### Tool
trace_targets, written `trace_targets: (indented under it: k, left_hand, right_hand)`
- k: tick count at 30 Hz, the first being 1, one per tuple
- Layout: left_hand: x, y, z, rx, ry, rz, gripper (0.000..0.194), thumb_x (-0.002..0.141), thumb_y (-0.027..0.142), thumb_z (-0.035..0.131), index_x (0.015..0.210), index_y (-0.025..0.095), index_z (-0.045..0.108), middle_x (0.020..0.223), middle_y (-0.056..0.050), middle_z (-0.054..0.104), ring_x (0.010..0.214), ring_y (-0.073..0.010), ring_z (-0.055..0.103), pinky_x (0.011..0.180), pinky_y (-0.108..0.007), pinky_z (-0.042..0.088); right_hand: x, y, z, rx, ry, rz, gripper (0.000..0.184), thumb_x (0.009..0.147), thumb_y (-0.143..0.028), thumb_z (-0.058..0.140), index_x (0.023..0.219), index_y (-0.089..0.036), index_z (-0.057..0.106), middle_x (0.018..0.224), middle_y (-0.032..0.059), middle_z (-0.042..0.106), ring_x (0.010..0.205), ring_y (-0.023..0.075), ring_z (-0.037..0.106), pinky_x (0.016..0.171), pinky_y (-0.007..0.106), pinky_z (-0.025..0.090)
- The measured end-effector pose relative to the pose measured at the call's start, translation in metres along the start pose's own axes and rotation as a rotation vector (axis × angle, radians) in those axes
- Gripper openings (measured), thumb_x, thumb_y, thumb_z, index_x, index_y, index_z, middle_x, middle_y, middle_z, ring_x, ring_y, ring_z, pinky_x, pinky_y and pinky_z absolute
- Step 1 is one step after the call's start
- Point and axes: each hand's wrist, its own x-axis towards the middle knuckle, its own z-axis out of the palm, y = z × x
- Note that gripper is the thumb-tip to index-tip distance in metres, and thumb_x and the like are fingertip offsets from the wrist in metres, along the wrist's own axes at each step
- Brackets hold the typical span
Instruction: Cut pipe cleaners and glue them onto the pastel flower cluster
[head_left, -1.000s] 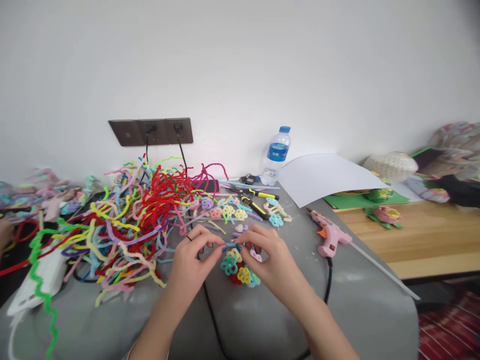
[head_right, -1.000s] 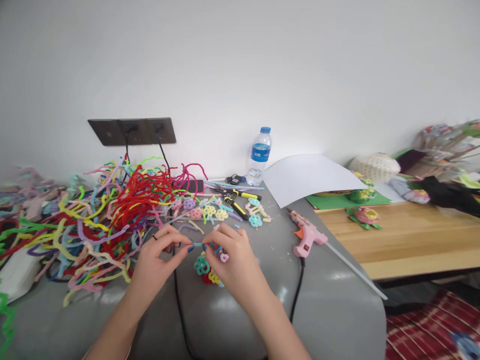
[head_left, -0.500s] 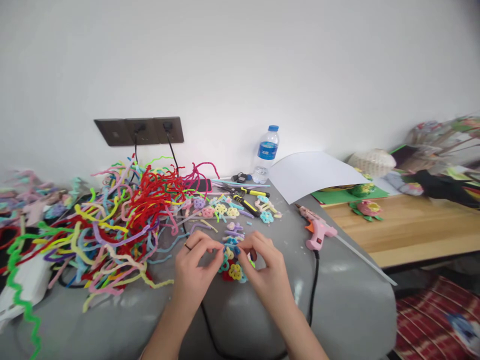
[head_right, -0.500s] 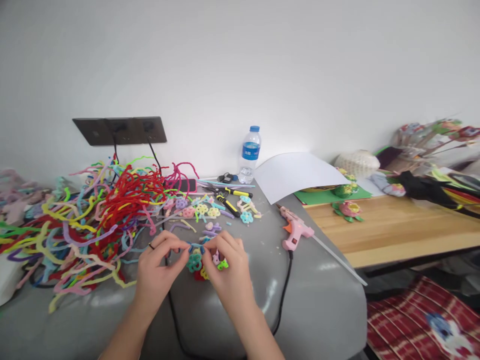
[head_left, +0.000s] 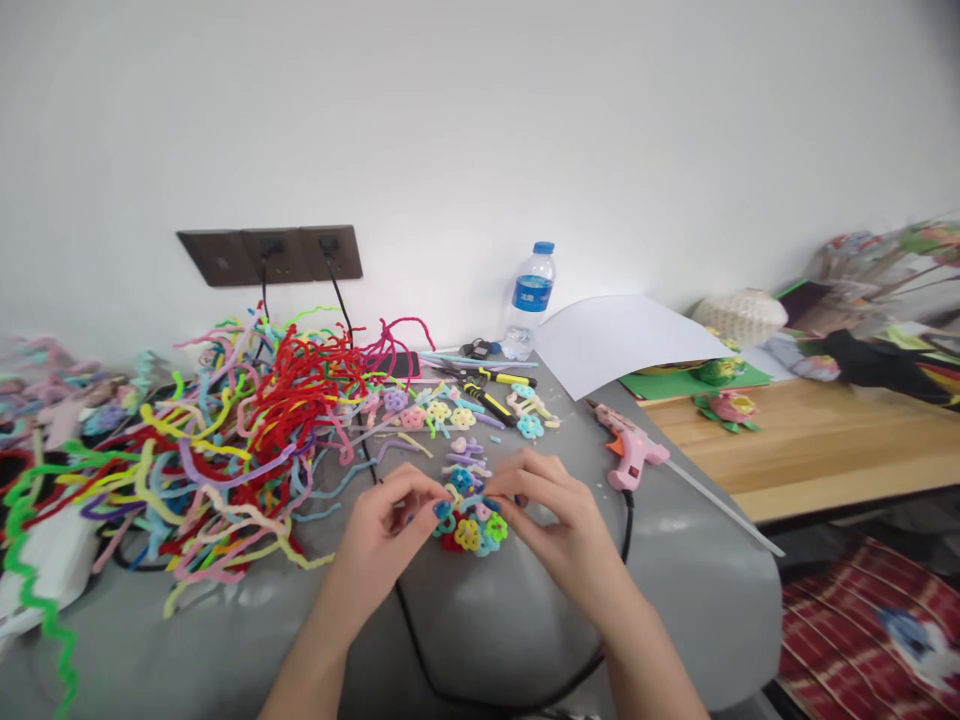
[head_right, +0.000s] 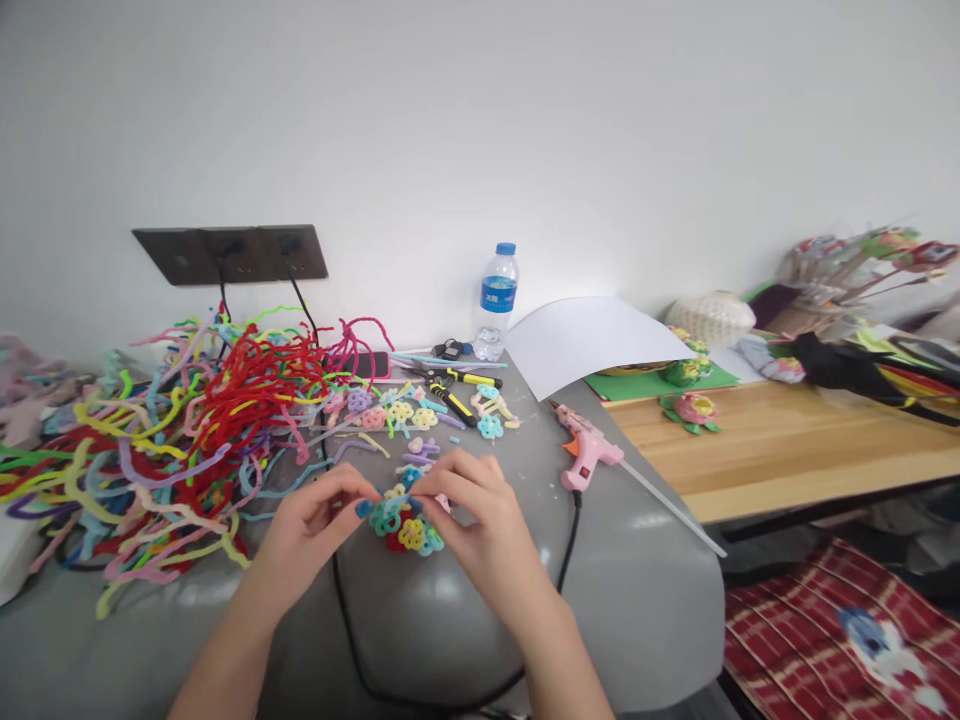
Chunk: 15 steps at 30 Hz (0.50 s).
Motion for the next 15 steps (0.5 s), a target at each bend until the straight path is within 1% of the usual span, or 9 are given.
trace_targets:
  k: [2,4,9,12,15]
  left_hand:
    - [0.001,0.001,-0.003,-0.038,-0.118,-0.085,0.022,0.087,0.040,0.070,0.080,0.019,0.075,0.075,-0.003,0.061,0.065,-0.0149,0.051,0.059,-0.026,0.039]
    - [0.003,0.003,-0.003,-0.056,-0.190,-0.126,0.022,0.084,0.039,0.072,0.076,0.019,0.073,0.074,-0.002,0.059,0.064,-0.0141,0.049,0.059,-0.026,0.037]
    - [0.002,0.006,-0.002,-0.063,-0.236,-0.135,0.020,0.084,0.036,0.071,0.075,0.019,0.073,0.074,-0.001,0.058,0.064,-0.0135,0.047,0.060,-0.026,0.034]
    - [0.000,0.007,0.000,-0.064,-0.243,-0.135,0.025,0.083,0.041,0.073,0.074,0.018,0.072,0.071,0.000,0.056,0.064,-0.0136,0.045,0.060,-0.026,0.034]
    - [0.001,0.009,0.002,-0.097,-0.230,-0.147,0.030,0.082,0.046,0.074,0.072,0.018,0.068,0.067,0.002,0.049,0.062,-0.0129,0.041,0.058,-0.025,0.033]
  right_hand:
    - [0.001,0.000,-0.004,-0.034,-0.046,-0.056,0.015,0.101,-0.023,0.064,0.089,-0.027,0.072,0.086,0.0017,0.072,0.077,0.0183,0.067,0.072,0.035,0.042]
    - [0.001,0.000,-0.005,-0.054,-0.055,-0.083,0.014,0.101,-0.025,0.065,0.090,-0.027,0.072,0.086,0.0010,0.071,0.077,0.0173,0.067,0.071,0.035,0.040]
    - [-0.001,-0.005,-0.002,-0.023,-0.039,-0.054,0.011,0.100,-0.021,0.065,0.092,-0.027,0.070,0.088,0.0011,0.071,0.079,0.0175,0.068,0.072,0.034,0.042]
    - [-0.001,-0.008,-0.003,0.008,-0.034,-0.020,0.012,0.099,-0.020,0.064,0.091,-0.027,0.069,0.090,0.0022,0.070,0.080,0.0187,0.067,0.072,0.034,0.044]
    - [-0.002,-0.010,-0.003,0.034,-0.029,0.009,0.014,0.097,-0.016,0.063,0.089,-0.027,0.067,0.092,0.0030,0.070,0.080,0.0196,0.065,0.072,0.034,0.045]
